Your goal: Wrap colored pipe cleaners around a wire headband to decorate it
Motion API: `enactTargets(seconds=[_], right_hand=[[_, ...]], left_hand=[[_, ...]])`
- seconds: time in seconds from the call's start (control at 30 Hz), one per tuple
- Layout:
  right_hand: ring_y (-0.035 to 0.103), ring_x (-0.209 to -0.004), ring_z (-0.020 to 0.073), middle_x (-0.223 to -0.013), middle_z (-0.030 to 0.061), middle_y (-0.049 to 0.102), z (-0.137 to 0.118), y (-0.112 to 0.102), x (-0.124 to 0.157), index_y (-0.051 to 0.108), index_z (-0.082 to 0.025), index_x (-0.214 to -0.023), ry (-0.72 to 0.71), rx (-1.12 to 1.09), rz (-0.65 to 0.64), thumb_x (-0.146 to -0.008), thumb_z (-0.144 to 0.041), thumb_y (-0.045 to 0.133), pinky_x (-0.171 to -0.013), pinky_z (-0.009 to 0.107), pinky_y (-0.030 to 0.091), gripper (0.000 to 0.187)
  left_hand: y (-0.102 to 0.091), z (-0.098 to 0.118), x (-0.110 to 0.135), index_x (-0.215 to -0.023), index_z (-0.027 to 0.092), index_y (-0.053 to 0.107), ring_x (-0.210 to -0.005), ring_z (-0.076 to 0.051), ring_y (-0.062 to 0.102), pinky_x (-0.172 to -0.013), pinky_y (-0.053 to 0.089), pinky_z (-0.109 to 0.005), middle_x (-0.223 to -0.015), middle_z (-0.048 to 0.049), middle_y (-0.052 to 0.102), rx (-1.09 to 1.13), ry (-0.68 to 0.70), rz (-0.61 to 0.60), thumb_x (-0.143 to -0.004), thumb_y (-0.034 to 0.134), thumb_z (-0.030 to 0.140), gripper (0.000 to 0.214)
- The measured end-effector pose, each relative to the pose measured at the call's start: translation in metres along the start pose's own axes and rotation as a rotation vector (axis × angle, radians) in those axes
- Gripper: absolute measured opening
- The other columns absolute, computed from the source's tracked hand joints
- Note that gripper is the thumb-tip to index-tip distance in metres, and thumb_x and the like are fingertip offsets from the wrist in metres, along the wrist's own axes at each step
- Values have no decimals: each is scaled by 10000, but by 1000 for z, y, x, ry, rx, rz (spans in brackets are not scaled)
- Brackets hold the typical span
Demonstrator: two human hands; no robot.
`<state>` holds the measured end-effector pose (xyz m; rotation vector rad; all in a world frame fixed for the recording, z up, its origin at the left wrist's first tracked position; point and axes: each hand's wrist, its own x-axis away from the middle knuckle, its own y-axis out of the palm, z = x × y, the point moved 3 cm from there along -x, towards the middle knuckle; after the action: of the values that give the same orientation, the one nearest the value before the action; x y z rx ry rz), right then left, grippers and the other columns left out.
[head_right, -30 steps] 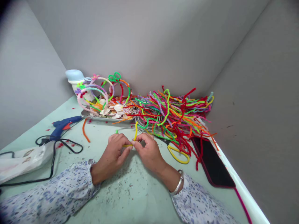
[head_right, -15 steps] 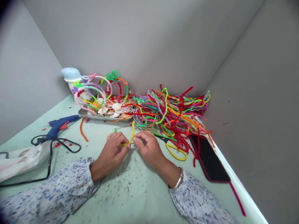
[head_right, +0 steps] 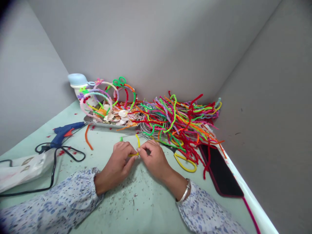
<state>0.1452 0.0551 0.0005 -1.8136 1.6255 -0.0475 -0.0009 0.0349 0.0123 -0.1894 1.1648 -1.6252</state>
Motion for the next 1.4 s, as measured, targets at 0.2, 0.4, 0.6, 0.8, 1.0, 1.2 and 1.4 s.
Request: enactTargets(seconds=[0.2,0.4,0.6,0.8,1.0,1.2,1.4], right_hand=[[531,-735,167,-683,-5,576,3,2,0,588,-191,-662,66,-9,-23,-858,-225,565,-723,304,397,200],[570,-809,177,-791,8,631,1,-4,3,618,-201,-788,59,-17,39,-875,-260,570,-781,320,422,116],[579,-952,214,-914,39,647,-8,-11,6,621,-221,-895,-180,61,86,-845,-205,609,-889,381,424,54],[577,-986,232,-938,45,669,-10,-9,5,660,-256,-966,-287,121,49,-850,-194,608,-900,428,431,141],[579,-978,218,-921,41,674,-12,-10,5,671,-252,-959,-331,135,57,-866,-199,607,-903,418,434,124],[578,-969,222,-914,37,685,-8,-10,4,667,-258,-970,-324,165,63,-883,-232,600,-886,420,437,113],[580,-961,223,-929,41,672,-7,-11,5,643,-253,-985,-308,136,84,-873,-230,611,-873,418,454,118]], left_hand=[[1,1,0,-812,177,517,-840,-204,464,-832,354,-396,-824,-35,514,-45,41,2,-882,459,159,93],[0,-2,-1,-809,185,514,-836,-208,482,-829,356,-403,-828,-34,537,-37,-17,10,-869,473,161,76],[-2,-5,-1,-817,190,527,-848,-215,496,-836,361,-404,-826,-35,552,-21,-64,42,-871,488,184,67],[-4,-3,0,-837,193,509,-847,-207,498,-816,375,-388,-834,-33,546,31,-62,90,-868,499,191,33],[-5,-1,0,-839,186,495,-856,-201,488,-814,386,-374,-846,-36,528,60,-62,84,-838,493,142,45],[-6,-1,3,-915,186,503,-896,-202,484,-849,379,-379,-897,-42,540,67,-45,120,-876,482,155,54],[-8,1,4,-994,217,502,-918,-200,494,-864,379,-371,-921,-35,560,81,-13,164,-892,477,139,131]])
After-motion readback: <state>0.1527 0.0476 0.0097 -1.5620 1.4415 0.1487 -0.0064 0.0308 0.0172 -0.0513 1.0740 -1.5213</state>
